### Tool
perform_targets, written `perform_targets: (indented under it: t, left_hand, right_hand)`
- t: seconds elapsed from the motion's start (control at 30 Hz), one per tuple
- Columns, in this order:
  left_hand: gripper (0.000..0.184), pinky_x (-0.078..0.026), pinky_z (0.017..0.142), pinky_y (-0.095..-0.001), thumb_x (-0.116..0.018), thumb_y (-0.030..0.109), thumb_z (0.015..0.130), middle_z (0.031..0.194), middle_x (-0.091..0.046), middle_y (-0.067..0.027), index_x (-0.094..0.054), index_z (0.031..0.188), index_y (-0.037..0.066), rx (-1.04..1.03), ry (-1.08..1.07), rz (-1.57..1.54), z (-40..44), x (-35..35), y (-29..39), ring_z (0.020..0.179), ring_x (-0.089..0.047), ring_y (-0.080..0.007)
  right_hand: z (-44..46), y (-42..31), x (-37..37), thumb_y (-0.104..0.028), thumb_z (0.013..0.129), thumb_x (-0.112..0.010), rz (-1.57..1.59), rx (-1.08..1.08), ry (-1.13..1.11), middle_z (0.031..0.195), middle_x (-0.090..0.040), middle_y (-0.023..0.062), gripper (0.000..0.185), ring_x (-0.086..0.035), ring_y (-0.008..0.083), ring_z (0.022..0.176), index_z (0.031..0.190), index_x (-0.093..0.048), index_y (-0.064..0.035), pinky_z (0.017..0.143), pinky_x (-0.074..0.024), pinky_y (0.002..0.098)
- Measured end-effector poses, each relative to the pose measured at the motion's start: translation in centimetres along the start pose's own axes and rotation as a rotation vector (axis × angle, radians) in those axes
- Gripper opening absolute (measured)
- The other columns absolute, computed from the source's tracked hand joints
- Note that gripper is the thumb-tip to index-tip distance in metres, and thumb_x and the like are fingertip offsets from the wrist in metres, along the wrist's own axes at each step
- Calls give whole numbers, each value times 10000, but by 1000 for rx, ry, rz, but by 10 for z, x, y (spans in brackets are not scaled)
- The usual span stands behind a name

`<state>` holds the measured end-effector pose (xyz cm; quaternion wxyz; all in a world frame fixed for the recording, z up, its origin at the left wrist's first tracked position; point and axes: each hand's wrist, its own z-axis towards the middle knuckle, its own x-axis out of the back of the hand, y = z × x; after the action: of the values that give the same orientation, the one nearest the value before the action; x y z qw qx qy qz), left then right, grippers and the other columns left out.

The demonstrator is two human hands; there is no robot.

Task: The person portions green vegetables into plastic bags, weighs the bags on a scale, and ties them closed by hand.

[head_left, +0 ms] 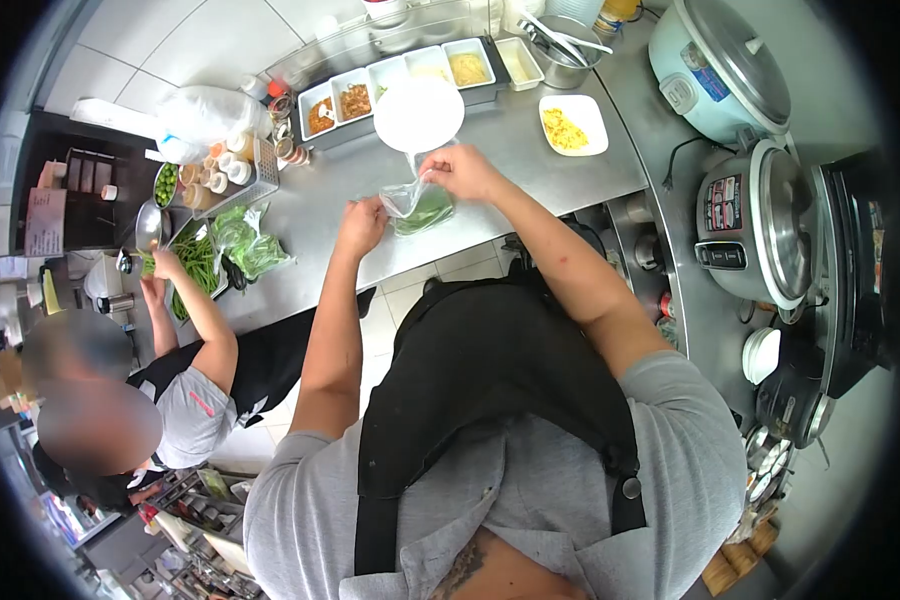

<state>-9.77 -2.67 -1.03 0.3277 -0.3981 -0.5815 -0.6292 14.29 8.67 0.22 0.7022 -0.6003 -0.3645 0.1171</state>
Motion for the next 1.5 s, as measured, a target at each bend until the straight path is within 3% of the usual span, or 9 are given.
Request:
perform_targets:
  t: [0.3, 0.83, 0.9, 1.0, 1.13, 1.23, 1.33, 1.43, 1.5]
  left_hand:
    - [173, -531, 736, -443, -542, 77, 949, 853, -713, -202, -687, 1023, 19, 183, 99, -385, -9, -5, -1, 805, -694, -381]
    - [158, -531, 703, -392, -524, 68, 1003, 811, -695, -151, -610, 1130, 32, 225, -14, -259, -2, -10, -5, 735, -691, -273]
    - [134, -529, 694, -347, -531, 84, 1026, 856, -705, -89, -608, 1120, 29, 129, 103, -673, -3, -15, -7, 743, -681, -201]
    - [143, -527, 743, -299, -527, 80, 1041, 977, -694, -31, -588, 1160, 29, 194, 59, -1068, -3, -18, -12, 837, -660, -134]
    - [272, -524, 851, -308, -592, 91, 1010, 1088, -683, -21, -549, 1274, 39, 186, -26, -1192, -1, -15, -8, 954, -654, -166]
    - [433, -506, 921, -338, -670, 95, 946, 1123, -693, -57, -533, 1353, 40, -54, 17, -853, 6, -15, 32, 1017, -660, -230]
    - [337, -510, 915, -356, -643, 16, 892, 1041, -728, -133, -647, 1229, 21, 14, -71, -589, 20, -16, 53, 991, -685, -258]
    - [333, -516, 900, -356, -575, -61, 831, 1005, -733, -163, -697, 1128, 27, 22, -40, -595, 23, -9, 78, 977, -701, -251]
    - [346, -529, 887, -375, -628, -40, 812, 1050, -729, -161, -687, 1140, 54, -70, -67, -521, 25, 1, 96, 1005, -709, -306]
  right_hand:
    - [5, -5, 0, -81, 920, -704, 99, -20, 33, 805, -715, 19, 77, -614, 76, 708, 970, -720, -25, 674, -502, 270]
    - [7, -7, 3, -46, 924, -693, 75, 51, -40, 802, -692, 5, 72, -558, 53, 609, 993, -701, -25, 557, -474, 260]
    - [5, -18, 10, -90, 858, -753, 147, -86, -80, 830, -739, 59, 108, -677, 135, 770, 955, -736, -46, 743, -543, 311]
    - [5, -15, 11, -90, 850, -762, 147, -91, -64, 820, -736, 51, 110, -667, 130, 755, 947, -736, -46, 743, -541, 303]
    - [4, -4, 13, -84, 840, -772, 176, -36, -25, 809, -729, 42, 113, -655, 118, 744, 940, -731, -49, 730, -538, 294]
    - [-6, -3, 14, -82, 841, -776, 246, 9, -69, 782, -717, 48, 105, -647, 110, 742, 919, -724, -36, 724, -533, 284]
    - [-19, -12, 19, -81, 861, -786, 297, -27, -178, 890, -684, -9, 193, -603, 54, 764, 1021, -692, -29, 682, -508, 234]
    - [-39, -4, 31, -251, 779, -885, 219, -3, -71, 1084, -688, 62, 472, -655, 149, 952, 1141, -671, -36, 838, -533, 298]
    - [-57, 21, 29, -414, 661, -940, -223, 132, -67, 1275, -624, 149, 778, -603, 282, 1187, 1264, -623, -39, 1015, -480, 382]
